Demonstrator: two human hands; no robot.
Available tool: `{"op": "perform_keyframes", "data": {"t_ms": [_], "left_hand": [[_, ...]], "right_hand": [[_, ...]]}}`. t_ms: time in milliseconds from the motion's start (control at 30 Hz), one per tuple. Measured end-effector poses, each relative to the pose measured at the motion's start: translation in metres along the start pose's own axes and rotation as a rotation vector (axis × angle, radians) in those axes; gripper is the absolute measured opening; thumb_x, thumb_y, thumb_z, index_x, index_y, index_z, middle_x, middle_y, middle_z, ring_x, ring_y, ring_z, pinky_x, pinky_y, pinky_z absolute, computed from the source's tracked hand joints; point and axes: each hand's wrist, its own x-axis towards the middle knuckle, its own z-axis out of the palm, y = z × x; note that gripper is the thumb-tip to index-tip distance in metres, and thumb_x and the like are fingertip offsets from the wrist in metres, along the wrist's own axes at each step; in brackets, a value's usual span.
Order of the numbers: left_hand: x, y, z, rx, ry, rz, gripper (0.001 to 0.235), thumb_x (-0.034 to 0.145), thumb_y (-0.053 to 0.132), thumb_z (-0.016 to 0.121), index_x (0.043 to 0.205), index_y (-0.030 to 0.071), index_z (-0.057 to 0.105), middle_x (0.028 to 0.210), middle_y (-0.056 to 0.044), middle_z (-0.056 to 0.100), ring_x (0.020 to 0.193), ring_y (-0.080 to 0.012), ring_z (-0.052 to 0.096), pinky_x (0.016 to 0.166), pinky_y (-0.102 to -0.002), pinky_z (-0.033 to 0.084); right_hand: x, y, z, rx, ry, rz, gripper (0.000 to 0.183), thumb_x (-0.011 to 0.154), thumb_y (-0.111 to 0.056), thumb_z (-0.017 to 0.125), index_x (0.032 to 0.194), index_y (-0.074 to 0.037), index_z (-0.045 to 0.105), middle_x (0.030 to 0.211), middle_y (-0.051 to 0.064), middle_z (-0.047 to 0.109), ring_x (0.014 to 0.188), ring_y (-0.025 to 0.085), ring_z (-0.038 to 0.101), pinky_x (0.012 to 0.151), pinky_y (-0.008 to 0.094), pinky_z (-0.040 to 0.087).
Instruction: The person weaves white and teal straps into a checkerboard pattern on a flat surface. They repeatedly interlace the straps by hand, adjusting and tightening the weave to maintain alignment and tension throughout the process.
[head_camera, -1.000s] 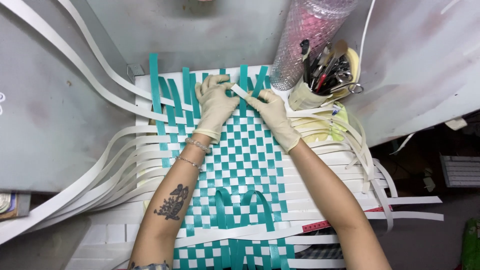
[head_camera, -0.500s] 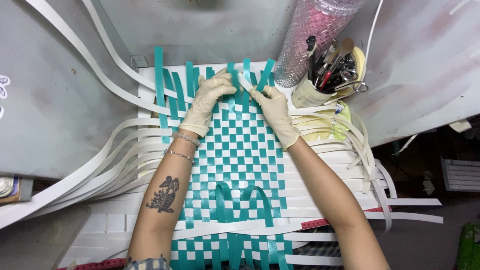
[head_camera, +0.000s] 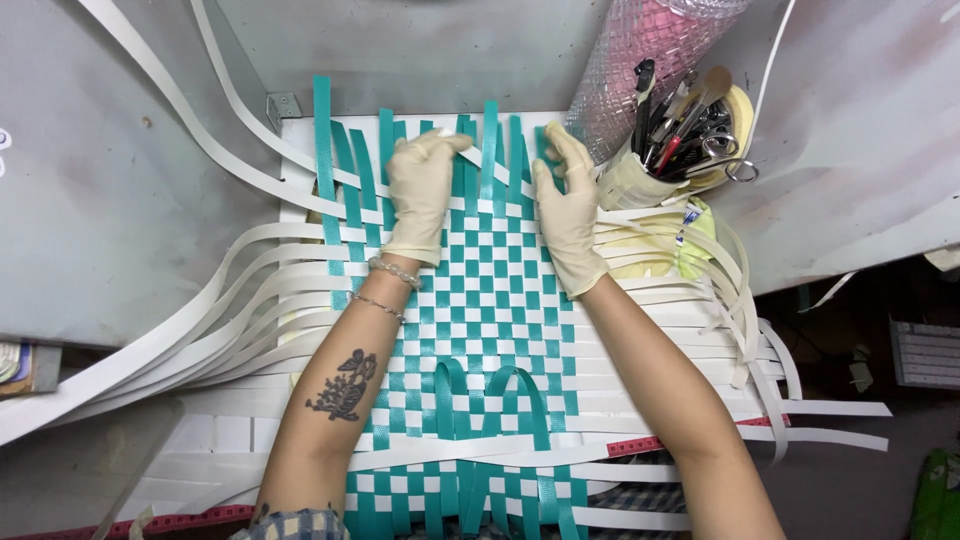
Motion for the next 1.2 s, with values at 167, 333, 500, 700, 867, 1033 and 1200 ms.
{"op": "perform_keyframes", "data": {"t_ms": [167,333,500,700,867,1033,1200], "left_hand": [[-0.016,0.041,-0.024,-0.289,-0.036,0.112,0.027,0.078,0.021,0.051,0.074,0.024,0.078,0.078,0.005,0.074,0.088,-0.0058,0.067,0.102,-0.023,0.038],[-0.028,0.069,-0.028,-0.629,-0.174,0.072,0.026,0.077,0.014,0.048,0.066,0.006,0.069,0.074,-0.012,0.069,0.083,-0.019,0.068,0.1,-0.033,0.046],[-0.029,0.078,-0.034,-0.753,-0.271,-0.003,0.023,0.075,0.016,0.049,0.06,0.005,0.064,0.074,-0.011,0.067,0.085,-0.0192,0.066,0.105,-0.037,0.043],[0.002,0.018,-0.026,0.064,0.1,0.366,0.026,0.075,-0.003,0.046,0.064,0.016,0.06,0.117,-0.008,0.067,0.124,-0.0368,0.048,0.112,-0.045,0.024],[-0.001,0.021,-0.026,0.248,0.071,0.191,0.039,0.072,0.0,0.075,0.1,0.017,0.053,0.134,-0.008,0.05,0.136,-0.0413,0.026,0.111,-0.055,0.023],[-0.005,0.025,-0.029,0.518,-0.044,0.146,0.031,0.072,0.035,0.081,0.09,0.02,0.061,0.137,-0.005,0.048,0.139,-0.0385,0.018,0.114,-0.052,0.014],[-0.013,0.046,-0.027,0.862,-0.184,0.129,0.043,0.065,0.056,0.069,0.091,0.022,0.067,0.147,-0.007,0.037,0.143,-0.0388,0.006,0.116,-0.049,0.001]], "right_hand": [[-0.002,-0.04,0.009,-0.196,-0.207,-0.356,0.051,0.093,-0.026,0.065,0.139,-0.013,0.048,0.136,0.012,0.052,0.129,0.032,0.044,0.11,0.047,0.032],[0.002,0.002,0.016,-0.158,-0.239,-0.498,0.036,0.083,-0.023,0.077,0.116,-0.015,0.067,0.117,0.0,0.066,0.117,0.022,0.055,0.106,0.036,0.039],[0.001,0.019,0.017,-0.193,-0.352,-0.461,0.053,0.078,-0.024,0.082,0.126,-0.012,0.062,0.123,0.003,0.063,0.119,0.024,0.054,0.106,0.037,0.041],[0.0,-0.013,0.009,-0.24,-0.491,-0.363,0.055,0.089,-0.015,0.066,0.139,-0.015,0.046,0.136,0.004,0.057,0.115,0.025,0.054,0.102,0.038,0.04],[0.0,-0.017,0.008,-0.146,-0.413,-0.283,0.045,0.085,-0.014,0.073,0.128,-0.019,0.061,0.12,0.001,0.064,0.111,0.024,0.057,0.1,0.039,0.044],[0.001,-0.012,0.009,-0.149,-0.418,-0.264,0.034,0.087,-0.016,0.07,0.12,-0.022,0.066,0.115,-0.005,0.065,0.106,0.018,0.058,0.096,0.033,0.045],[0.001,-0.021,0.01,-0.112,-0.385,-0.287,0.021,0.085,-0.008,0.07,0.104,-0.019,0.072,0.104,-0.002,0.067,0.1,0.022,0.059,0.092,0.035,0.046]]}}
